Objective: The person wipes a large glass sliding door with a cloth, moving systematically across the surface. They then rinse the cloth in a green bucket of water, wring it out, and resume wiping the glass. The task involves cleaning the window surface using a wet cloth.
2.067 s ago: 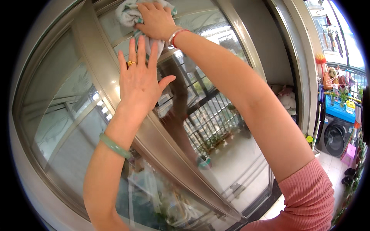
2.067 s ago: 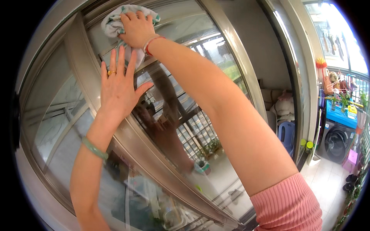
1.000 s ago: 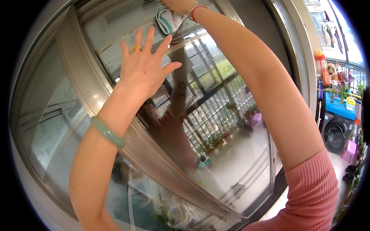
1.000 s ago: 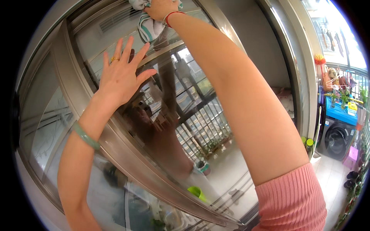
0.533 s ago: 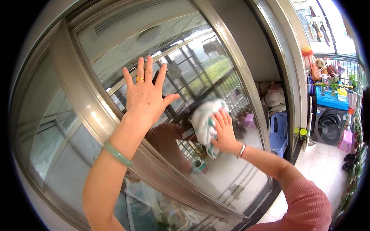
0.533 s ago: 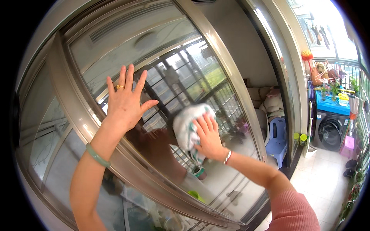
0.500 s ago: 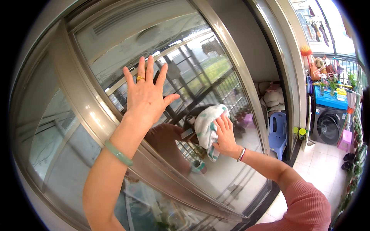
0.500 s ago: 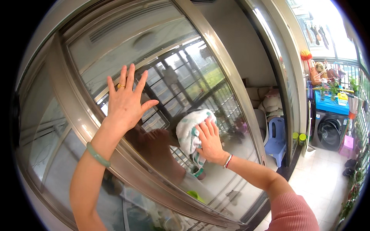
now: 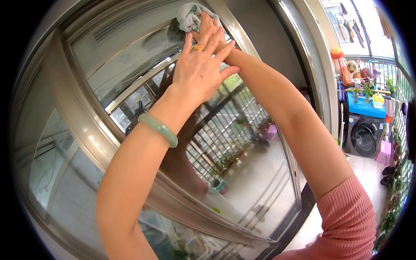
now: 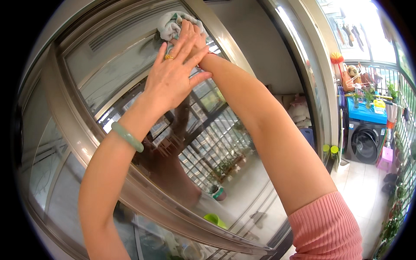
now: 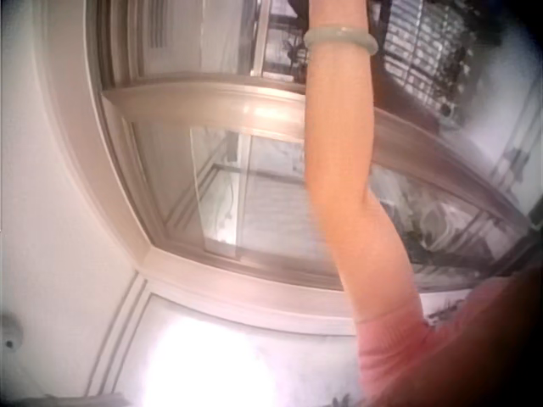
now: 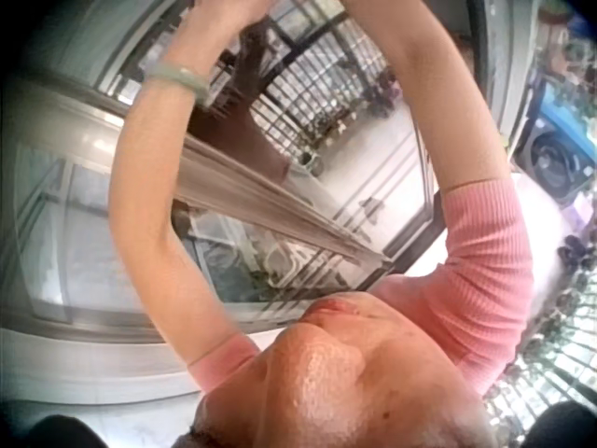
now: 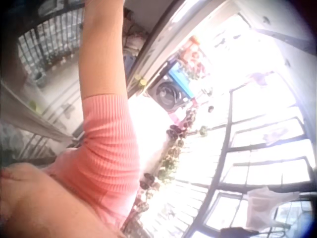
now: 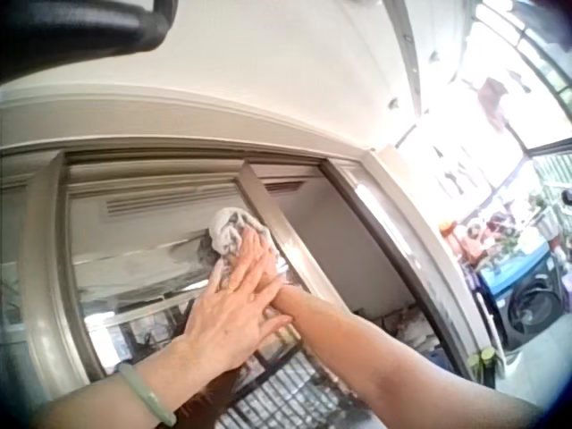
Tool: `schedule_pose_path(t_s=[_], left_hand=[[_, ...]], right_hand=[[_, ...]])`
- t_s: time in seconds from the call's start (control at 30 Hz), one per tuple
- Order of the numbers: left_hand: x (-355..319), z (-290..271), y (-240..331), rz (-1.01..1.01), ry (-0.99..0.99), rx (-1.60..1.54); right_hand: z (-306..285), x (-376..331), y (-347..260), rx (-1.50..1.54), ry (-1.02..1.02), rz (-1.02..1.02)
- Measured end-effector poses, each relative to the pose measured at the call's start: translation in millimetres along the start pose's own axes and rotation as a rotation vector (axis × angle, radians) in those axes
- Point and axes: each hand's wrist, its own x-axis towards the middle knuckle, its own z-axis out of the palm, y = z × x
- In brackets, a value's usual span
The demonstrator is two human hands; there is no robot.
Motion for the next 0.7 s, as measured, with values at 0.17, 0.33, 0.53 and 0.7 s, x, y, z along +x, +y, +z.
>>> schedule_pose_path(t_s=[0.17,0.33,0.53,0.7], left_hand=[[-19.9,15.2,15.4,-0.044,-0.204,-0.026],[-54.9,33.8,46.5,0.017,-0.302,-0.111],[-83.2,33.3,98.9,0.126,-0.644,-0.176],[-86.0,35.5,101.0,0.158,-0.547,-0.271]], right_hand=[[-22.0,-70.4,10.7,-0.107,-0.026,0.055],[-63.5,-264.2,-0.8,-0.167,-0.160,0.172],[-150.0,-504.8,-30.2,-0.098,-0.585,0.375],[-119.9,-440.9,-28.3,-0.058,-0.409,0.278]])
